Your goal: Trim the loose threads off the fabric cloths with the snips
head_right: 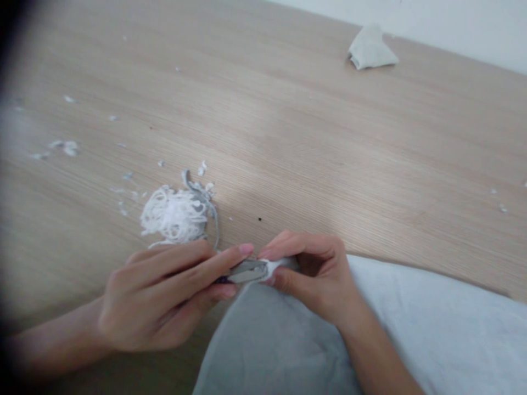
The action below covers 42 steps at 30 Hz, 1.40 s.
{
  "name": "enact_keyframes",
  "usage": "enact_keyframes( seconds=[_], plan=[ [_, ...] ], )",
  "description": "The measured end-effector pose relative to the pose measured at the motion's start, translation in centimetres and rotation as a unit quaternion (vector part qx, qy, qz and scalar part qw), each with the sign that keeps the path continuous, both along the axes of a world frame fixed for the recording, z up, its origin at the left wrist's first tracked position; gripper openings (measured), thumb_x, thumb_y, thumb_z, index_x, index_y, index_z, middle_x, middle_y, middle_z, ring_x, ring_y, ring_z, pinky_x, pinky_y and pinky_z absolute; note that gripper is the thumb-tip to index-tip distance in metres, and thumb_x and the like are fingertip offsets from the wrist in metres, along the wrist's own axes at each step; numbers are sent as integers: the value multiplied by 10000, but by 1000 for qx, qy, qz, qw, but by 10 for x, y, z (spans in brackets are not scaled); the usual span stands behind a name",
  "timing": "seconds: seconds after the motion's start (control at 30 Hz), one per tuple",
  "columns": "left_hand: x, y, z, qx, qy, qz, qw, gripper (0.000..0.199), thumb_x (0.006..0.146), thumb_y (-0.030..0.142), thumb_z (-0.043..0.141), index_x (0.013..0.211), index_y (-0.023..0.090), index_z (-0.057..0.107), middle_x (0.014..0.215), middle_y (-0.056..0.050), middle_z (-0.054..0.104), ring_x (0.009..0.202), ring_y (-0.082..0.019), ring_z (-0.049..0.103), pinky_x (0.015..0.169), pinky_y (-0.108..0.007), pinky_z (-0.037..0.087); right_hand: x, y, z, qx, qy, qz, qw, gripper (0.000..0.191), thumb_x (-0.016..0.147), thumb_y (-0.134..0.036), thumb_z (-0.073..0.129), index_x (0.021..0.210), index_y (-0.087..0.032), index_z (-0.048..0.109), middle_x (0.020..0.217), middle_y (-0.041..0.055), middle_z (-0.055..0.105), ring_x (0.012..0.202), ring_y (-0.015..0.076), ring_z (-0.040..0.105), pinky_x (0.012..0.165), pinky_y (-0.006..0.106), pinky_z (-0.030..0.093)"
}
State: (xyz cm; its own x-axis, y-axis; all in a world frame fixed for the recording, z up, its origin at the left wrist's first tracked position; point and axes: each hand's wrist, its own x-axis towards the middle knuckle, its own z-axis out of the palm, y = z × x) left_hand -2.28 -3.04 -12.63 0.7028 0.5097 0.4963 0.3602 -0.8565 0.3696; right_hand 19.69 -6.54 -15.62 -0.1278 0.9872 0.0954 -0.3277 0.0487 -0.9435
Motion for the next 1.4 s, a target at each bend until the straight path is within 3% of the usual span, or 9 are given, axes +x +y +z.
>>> enact_keyframes(
  seconds=[0.33, 0.8, 1.0, 1.4],
  plan=[
    [3, -1, -2, 16, 0, 16, 1000, 275, 1024, 259, 514, 1217, 101, 630, 762, -22, 668, 623, -106, 632, 505, -225, 460, 0, 1, 0, -3, -4, -7, 1000, 157, 759, -228, 830, 906, -280, 816, 820, 44, 782, 758, 173, 699, 656, 289, 568],
    [3, 3, 1, -38, -36, 15, 999, 255, 1017, 251, 519, 1187, 119, 655, 790, -20, 701, 586, -79, 634, 501, -177, 472, 0, 1, 1, -5, -13, -10, 1000, 154, 741, -235, 843, 887, -281, 820, 827, 43, 784, 768, 176, 708, 685, 291, 579],
    [1, 1, 1, -9, -29, 22, 999, 306, 1021, 325, 511, 1216, 137, 652, 769, -22, 686, 588, -96, 633, 495, -196, 477, 0, 1, 2, 0, -24, -15, 1000, 148, 739, -229, 842, 877, -275, 819, 816, 44, 786, 754, 169, 705, 672, 283, 578],
    [0, 1, -5, 33, -6, 22, 999, 286, 1020, 293, 521, 1213, 114, 632, 790, -30, 695, 636, -108, 651, 517, -217, 495, -1, 1, 1, -5, -17, -19, 1000, 150, 723, -229, 851, 864, -273, 820, 807, 43, 785, 747, 164, 704, 663, 274, 578]
  ],
)
